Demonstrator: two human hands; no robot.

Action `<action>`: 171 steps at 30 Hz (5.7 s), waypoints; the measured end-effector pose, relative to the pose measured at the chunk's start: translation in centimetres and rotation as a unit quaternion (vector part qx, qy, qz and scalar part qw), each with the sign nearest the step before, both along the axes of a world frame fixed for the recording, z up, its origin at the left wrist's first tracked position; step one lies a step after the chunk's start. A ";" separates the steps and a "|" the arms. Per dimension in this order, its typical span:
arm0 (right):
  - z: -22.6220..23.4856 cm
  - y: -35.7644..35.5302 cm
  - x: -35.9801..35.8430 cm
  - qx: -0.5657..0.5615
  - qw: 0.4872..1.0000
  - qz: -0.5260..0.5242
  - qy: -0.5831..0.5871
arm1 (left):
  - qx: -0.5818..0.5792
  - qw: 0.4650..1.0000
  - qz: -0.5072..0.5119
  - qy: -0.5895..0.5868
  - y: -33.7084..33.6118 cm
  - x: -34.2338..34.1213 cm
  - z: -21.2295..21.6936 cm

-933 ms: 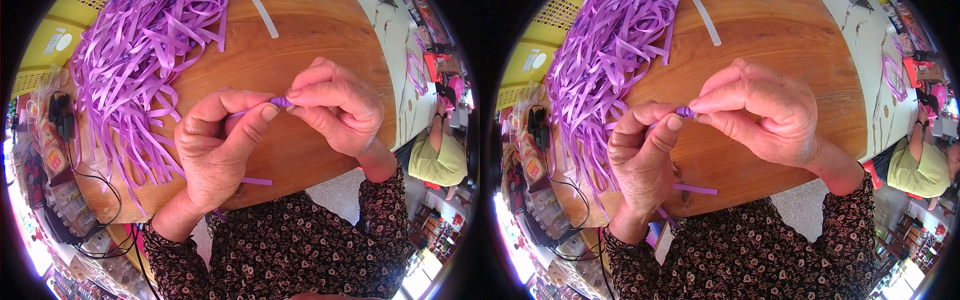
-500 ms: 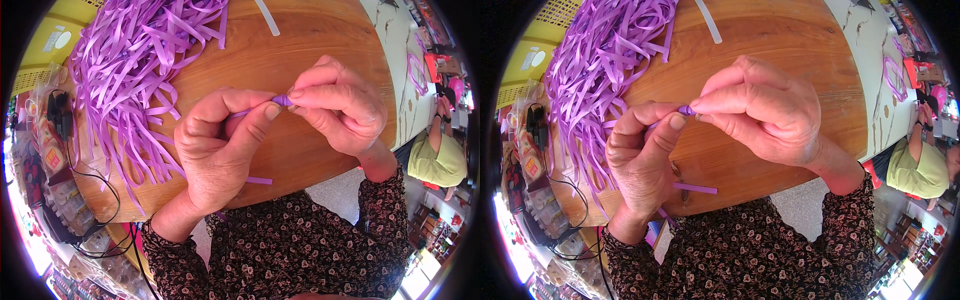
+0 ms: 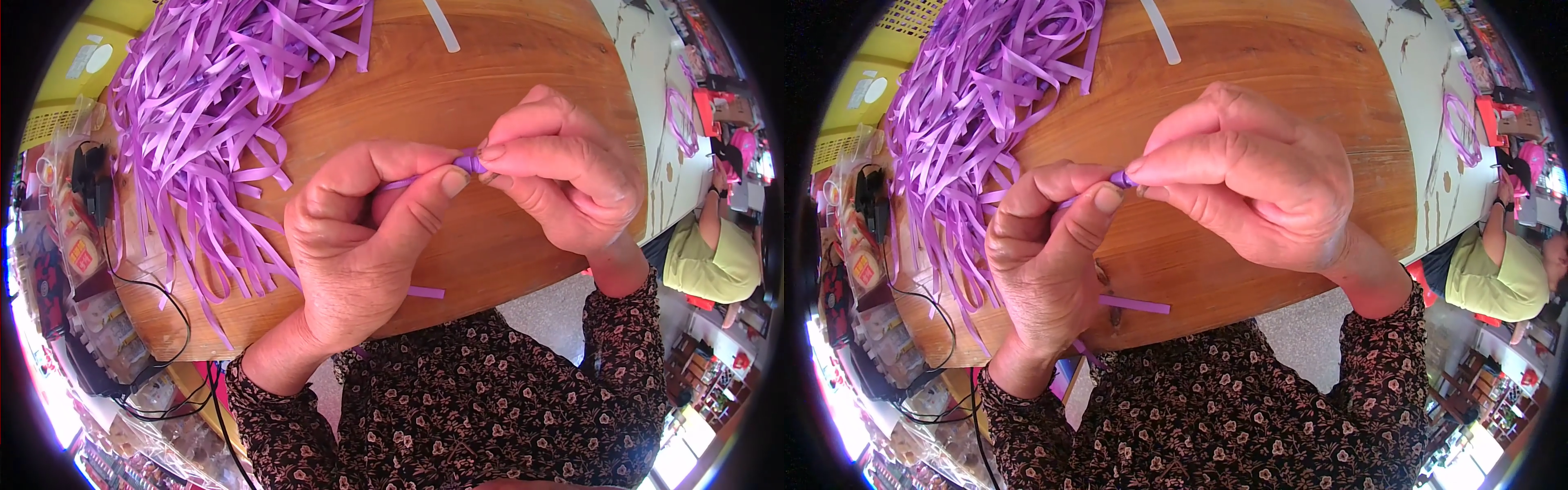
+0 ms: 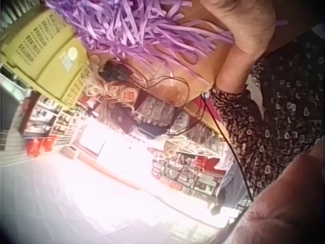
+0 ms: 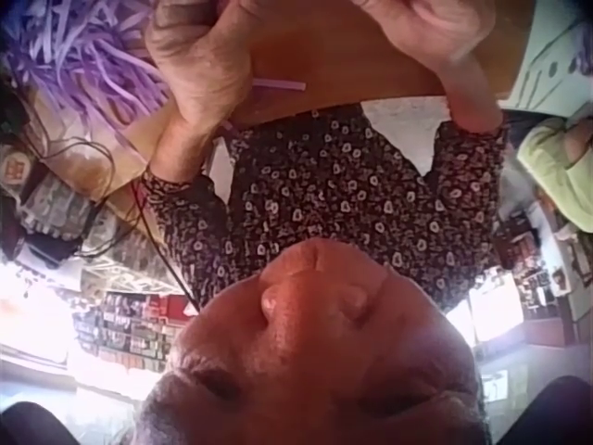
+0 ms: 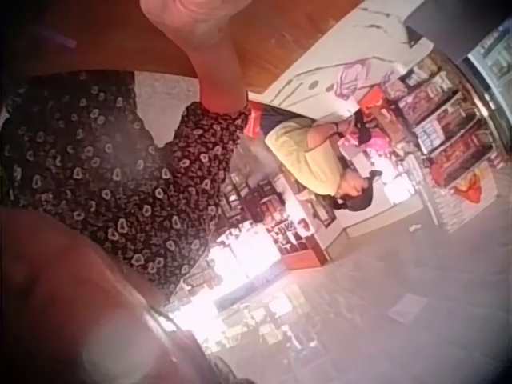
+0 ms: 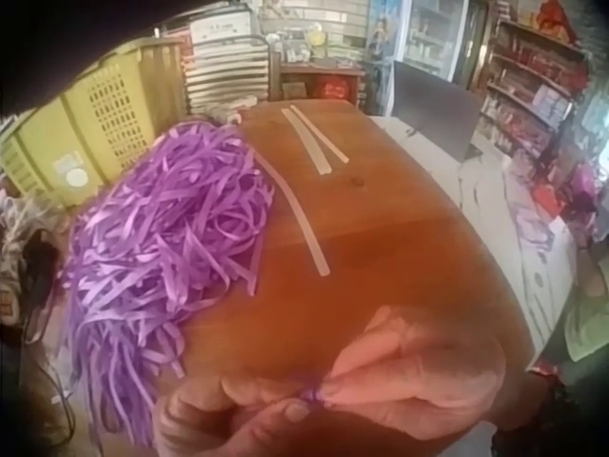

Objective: The person ties knots in purple ribbons by hand, picking up one ribbon at a time from a pile, forming a loop, and pulling the end through to tighten it.

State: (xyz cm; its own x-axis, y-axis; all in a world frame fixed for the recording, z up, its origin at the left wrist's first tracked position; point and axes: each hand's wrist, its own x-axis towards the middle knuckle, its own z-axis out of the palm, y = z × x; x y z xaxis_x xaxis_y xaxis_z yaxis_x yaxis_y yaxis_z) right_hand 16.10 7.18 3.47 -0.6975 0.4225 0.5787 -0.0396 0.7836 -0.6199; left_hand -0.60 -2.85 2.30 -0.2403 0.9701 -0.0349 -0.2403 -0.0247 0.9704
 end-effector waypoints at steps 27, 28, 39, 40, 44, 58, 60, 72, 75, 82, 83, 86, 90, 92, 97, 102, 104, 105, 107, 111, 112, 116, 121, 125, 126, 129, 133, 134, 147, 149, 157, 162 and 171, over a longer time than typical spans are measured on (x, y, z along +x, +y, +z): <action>0.5 0.0 -0.3 0.004 0.998 0.003 -0.055 | 0.096 0.979 -0.007 0.180 0.2 0.1 -1.4; 0.4 -0.1 -0.3 0.002 0.998 0.002 -0.055 | 0.101 0.982 0.002 0.160 0.2 0.2 -1.5; -0.4 0.3 -0.5 -0.027 0.999 -0.013 -0.018 | 0.036 0.999 -0.002 -0.012 1.1 -0.2 -1.5; -0.5 0.2 -0.5 -0.027 0.999 -0.013 -0.018 | 0.032 0.999 -0.003 -0.008 1.1 -0.2 -1.4; -1.1 -0.4 -0.7 -0.102 0.994 -0.045 0.019 | 0.029 0.999 -0.006 0.037 1.5 0.0 -1.0; -1.0 1.1 -0.4 0.178 0.984 -0.007 0.000 | 0.120 0.943 -0.019 0.311 0.8 -1.0 -0.9; -0.9 0.9 -0.4 0.168 0.986 0.004 -0.010 | 0.128 0.940 -0.029 0.315 0.8 -1.1 -0.9; -1.7 -1.0 -1.0 0.006 0.999 -0.045 0.014 | 0.108 0.982 0.036 0.152 0.4 0.7 -2.0; -1.6 -1.0 -0.8 -0.077 0.995 -0.051 -0.024 | 0.079 0.994 0.025 0.076 0.4 0.9 -2.0; -1.2 0.4 -0.8 -0.142 0.990 -0.007 -0.027 | -0.032 0.996 0.005 -0.089 1.0 0.4 -1.3; -1.3 0.3 -0.7 -0.137 0.990 -0.010 -0.028 | -0.027 0.996 0.002 -0.090 1.1 0.5 -1.3; -1.7 -0.1 -0.6 -0.190 0.980 -0.049 0.004 | -0.081 0.992 -0.005 -0.092 1.3 0.7 -1.5; -0.9 0.4 -0.6 -0.094 0.995 -0.034 -0.023 | -0.089 0.989 -0.018 -0.118 1.3 0.2 -1.6; -0.9 0.7 -0.6 -0.066 0.997 -0.024 -0.026 | -0.095 0.987 -0.026 -0.125 1.4 0.0 -1.7; -1.2 1.0 -0.7 0.010 0.999 -0.030 -0.022 | -0.069 0.978 -0.080 -0.181 1.4 -0.4 -1.9; -1.1 1.2 -0.1 0.047 0.998 -0.020 -0.026 | -0.055 0.982 -0.095 -0.153 1.3 0.0 -1.6; -0.8 1.3 0.1 0.063 0.998 -0.019 -0.022 | -0.039 0.989 -0.081 -0.118 1.4 0.1 -1.7; -0.5 1.3 0.2 0.082 0.996 -0.016 -0.022 | 0.044 0.996 -0.079 -0.020 1.5 -0.1 -2.1; -0.2 1.2 0.3 0.101 0.995 -0.015 -0.022 | 0.125 0.986 -0.078 0.079 1.7 -0.4 -2.1; -0.2 1.1 0.4 0.118 0.993 -0.001 -0.014 | 0.180 0.953 -0.066 0.236 1.8 -0.6 -1.9; -0.2 1.1 0.5 0.128 0.992 0.001 -0.015 | 0.198 0.939 -0.052 0.278 1.8 -0.6 -2.0; -0.7 1.7 0.5 0.134 0.991 0.010 -0.022 | 0.225 0.906 -0.049 0.354 2.1 -0.7 -2.0; -0.3 1.9 0.6 0.198 0.977 0.027 -0.070 | 0.240 0.872 -0.037 0.426 2.1 -1.0 -2.0; -1.1 2.2 0.6 0.211 0.974 0.057 -0.053 | 0.257 0.872 -0.028 0.416 2.0 -0.7 -2.9; -1.1 2.1 0.8 0.159 0.983 0.074 -0.061 | 0.269 0.864 -0.032 0.425 1.9 -0.7 -2.9; -0.8 1.7 0.8 0.072 0.989 0.093 -0.085 | 0.290 0.846 -0.026 0.446 1.6 -0.5 -3.0; -1.4 0.8 1.0 -0.020 0.992 0.066 -0.104 | 0.313 0.819 -0.003 0.481 1.4 0.1 -3.3; -1.5 0.7 1.2 -0.023 0.992 0.065 -0.104 | 0.311 0.820 -0.005 0.480 1.4 0.1 -3.3; -0.2 0.7 1.4 -0.661 0.718 0.099 -0.193 | 0.405 0.724 0.011 0.559 1.5 -0.3 -4.0; -0.6 0.7 1.5 -0.711 0.665 0.080 -0.215 | 0.401 0.721 0.013 0.564 1.4 -0.3 -4.1; -0.8 2.0 0.4 -0.594 0.783 0.051 -0.177 | 0.196 0.882 -0.007 0.428 2.4 -0.3 -3.0; -1.0 2.6 1.5 -0.510 0.846 0.056 -0.143 | 0.071 0.988 -0.031 0.134 1.7 -0.4 -2.7; -0.7 3.7 2.3 -0.506 0.861 -0.004 -0.048 | -0.047 0.987 -0.112 -0.101 1.9 -1.3 -2.3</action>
State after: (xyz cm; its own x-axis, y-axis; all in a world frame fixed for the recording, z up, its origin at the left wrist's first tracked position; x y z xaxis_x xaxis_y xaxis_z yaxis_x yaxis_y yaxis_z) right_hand 18.39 10.93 2.73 -0.7161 0.6820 -0.1489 0.0535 -0.1591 -0.9858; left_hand -1.92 -1.00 -0.01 0.0002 0.9883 -0.1524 -0.4185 0.1385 0.8976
